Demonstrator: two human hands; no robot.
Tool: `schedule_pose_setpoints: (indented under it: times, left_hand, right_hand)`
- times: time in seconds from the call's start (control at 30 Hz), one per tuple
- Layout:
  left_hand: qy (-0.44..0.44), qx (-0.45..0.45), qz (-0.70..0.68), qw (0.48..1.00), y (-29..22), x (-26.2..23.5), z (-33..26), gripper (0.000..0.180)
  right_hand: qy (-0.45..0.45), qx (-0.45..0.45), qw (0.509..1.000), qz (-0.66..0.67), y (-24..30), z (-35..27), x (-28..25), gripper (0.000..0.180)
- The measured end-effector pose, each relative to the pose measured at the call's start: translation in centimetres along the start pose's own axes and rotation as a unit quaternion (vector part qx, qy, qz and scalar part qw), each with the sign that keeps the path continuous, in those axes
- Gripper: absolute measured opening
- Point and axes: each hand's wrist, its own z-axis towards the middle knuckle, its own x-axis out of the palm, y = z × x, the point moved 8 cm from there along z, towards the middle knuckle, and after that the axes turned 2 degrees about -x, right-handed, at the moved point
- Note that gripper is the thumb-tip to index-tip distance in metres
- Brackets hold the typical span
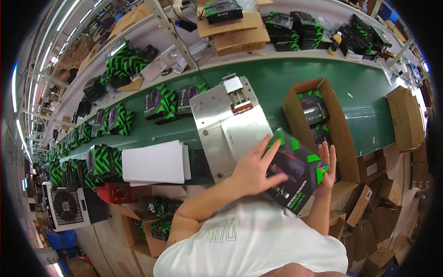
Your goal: The person arranges cardboard boxes on the table, picks up packaged computer mice from the conveyor belt, opens and closes the product boxes, and packs them into the cardboard boxes.
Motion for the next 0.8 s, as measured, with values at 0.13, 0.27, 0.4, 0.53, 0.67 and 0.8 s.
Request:
schedule_pose_setpoints:
  times: [0.13, 0.27, 0.4, 0.53, 0.67, 0.8]
  left_hand:
    - [0.005, 0.015, 0.053, 0.998, 0.7, -1.5, 2.6, 0.089]
    - [-0.063, -0.044, 0.052, 0.996, 4.5, -3.9, 1.3, 0.081]
    - [-0.206, -0.124, 0.059, 0.969, 9.6, -9.1, 1.7, 0.074]
    - [-0.186, -0.126, -0.107, 0.969, 13.2, -8.4, 5.6, 0.066]
    - [-0.187, -0.084, -0.312, 0.928, 10.5, -5.6, 1.8, 0.067]
    - [-0.217, -0.026, -0.309, 0.926, 9.2, -4.8, -1.7, 0.059]
  right_hand:
    - [0.148, 0.121, 0.973, -0.129, 2.0, 0.8, 0.4, 0.100]
    - [0.376, -0.022, 0.832, -0.407, 2.2, 1.9, 9.9, 0.073]
    - [0.306, -0.085, 0.845, -0.431, -2.6, 4.9, 13.1, 0.067]
    - [0.283, -0.110, 0.876, -0.375, -3.0, 7.8, 13.7, 0.063]
    - [0.238, -0.050, 0.951, -0.191, -1.9, 6.2, 10.4, 0.055]
    - [0.047, 0.064, 0.993, 0.087, -3.7, 1.3, 7.3, 0.086]
